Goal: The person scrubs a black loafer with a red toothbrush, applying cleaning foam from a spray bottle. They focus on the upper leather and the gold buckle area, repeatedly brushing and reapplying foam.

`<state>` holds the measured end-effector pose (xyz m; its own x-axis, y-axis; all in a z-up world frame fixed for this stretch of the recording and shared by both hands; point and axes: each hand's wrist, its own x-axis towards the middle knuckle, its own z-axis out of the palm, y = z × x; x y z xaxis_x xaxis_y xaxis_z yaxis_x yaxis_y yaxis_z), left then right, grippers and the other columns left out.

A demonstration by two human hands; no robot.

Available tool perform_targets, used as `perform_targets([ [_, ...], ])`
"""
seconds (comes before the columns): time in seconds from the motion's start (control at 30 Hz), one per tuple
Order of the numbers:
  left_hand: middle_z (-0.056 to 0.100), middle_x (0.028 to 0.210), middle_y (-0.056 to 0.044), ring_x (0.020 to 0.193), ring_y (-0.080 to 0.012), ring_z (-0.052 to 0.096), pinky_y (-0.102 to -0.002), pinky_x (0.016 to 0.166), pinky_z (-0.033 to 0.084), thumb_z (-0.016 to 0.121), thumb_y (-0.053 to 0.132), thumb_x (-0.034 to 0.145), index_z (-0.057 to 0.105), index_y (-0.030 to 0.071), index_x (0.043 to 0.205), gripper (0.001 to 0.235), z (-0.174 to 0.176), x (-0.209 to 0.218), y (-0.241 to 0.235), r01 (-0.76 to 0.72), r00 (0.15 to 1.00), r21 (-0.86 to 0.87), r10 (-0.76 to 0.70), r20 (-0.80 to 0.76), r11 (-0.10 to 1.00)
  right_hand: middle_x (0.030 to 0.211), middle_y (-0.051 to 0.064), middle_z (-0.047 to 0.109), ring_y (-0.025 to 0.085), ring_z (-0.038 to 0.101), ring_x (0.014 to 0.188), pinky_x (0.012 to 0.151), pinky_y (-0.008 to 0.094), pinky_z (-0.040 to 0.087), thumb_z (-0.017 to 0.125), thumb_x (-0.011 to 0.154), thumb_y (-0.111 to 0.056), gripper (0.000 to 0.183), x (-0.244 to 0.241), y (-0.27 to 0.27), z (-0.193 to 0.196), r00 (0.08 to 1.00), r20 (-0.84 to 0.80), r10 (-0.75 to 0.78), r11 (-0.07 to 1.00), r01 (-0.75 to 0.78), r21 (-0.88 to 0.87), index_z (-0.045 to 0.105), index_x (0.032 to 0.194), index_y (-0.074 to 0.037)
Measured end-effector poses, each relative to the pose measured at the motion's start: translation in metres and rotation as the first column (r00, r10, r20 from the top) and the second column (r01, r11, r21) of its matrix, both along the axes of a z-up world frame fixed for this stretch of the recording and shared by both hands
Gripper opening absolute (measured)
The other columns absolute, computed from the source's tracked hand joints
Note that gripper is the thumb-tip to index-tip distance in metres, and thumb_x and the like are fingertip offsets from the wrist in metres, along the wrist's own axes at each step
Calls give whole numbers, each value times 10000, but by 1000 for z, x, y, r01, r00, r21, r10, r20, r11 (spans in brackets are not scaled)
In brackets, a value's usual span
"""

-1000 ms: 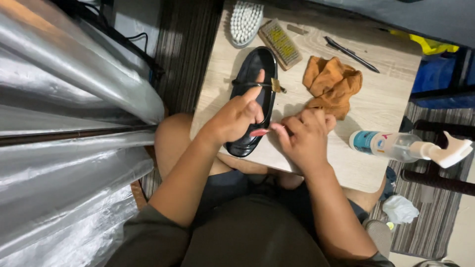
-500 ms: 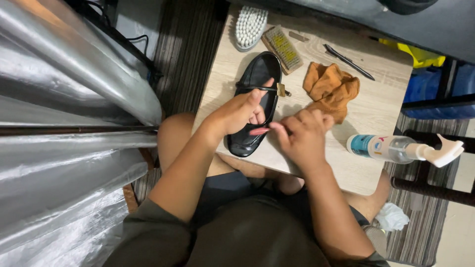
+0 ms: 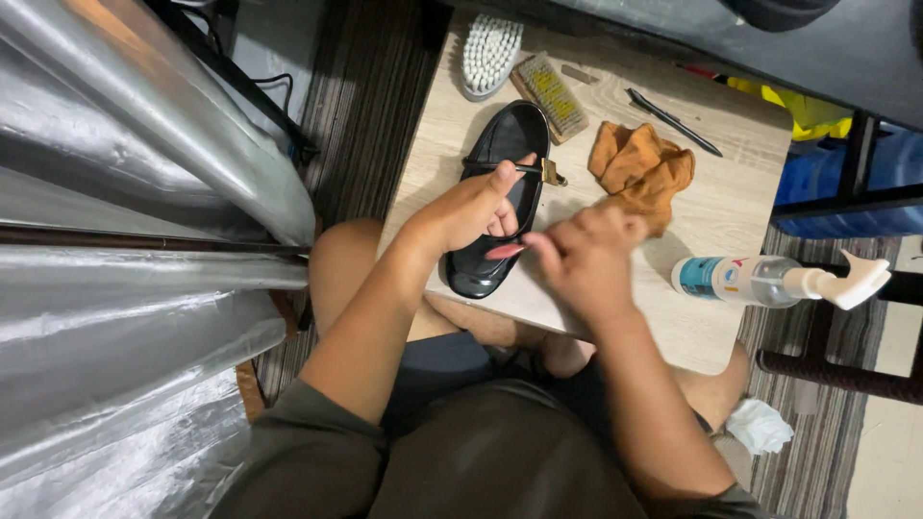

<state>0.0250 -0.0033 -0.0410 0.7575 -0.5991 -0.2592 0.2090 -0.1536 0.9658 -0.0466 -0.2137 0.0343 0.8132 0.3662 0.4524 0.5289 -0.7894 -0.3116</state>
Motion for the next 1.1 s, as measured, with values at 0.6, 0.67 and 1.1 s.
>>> perform_targets([
  [0.6,738,781,-182,694,-258,741,-337,653,633,106,708,967,385,42,1558,933,17,-6,0,-90,995,59,93,-37,994,748,7,583,256,514,831,855,441,333,739,915,-509,355,-10,7,-20,999,9,-45,992,46,-120,718,741,-201],
  [0.67,745,794,-180,712,-260,742,-339,676,635,108,696,974,395,43,1554,920,18,-7,1,-88,996,76,90,-23,993,758,36,582,278,531,833,850,441,335,752,940,-475,341,3,-13,-19,998,39,-57,992,61,-111,714,764,-186],
  [1.1,742,782,-151,714,-246,743,-331,690,636,125,725,964,450,95,1535,911,25,-7,-2,-110,994,120,112,-10,987,753,40,569,282,506,800,807,442,368,768,926,-462,349,-11,2,-5,1000,4,-29,999,29,-46,707,747,-169],
])
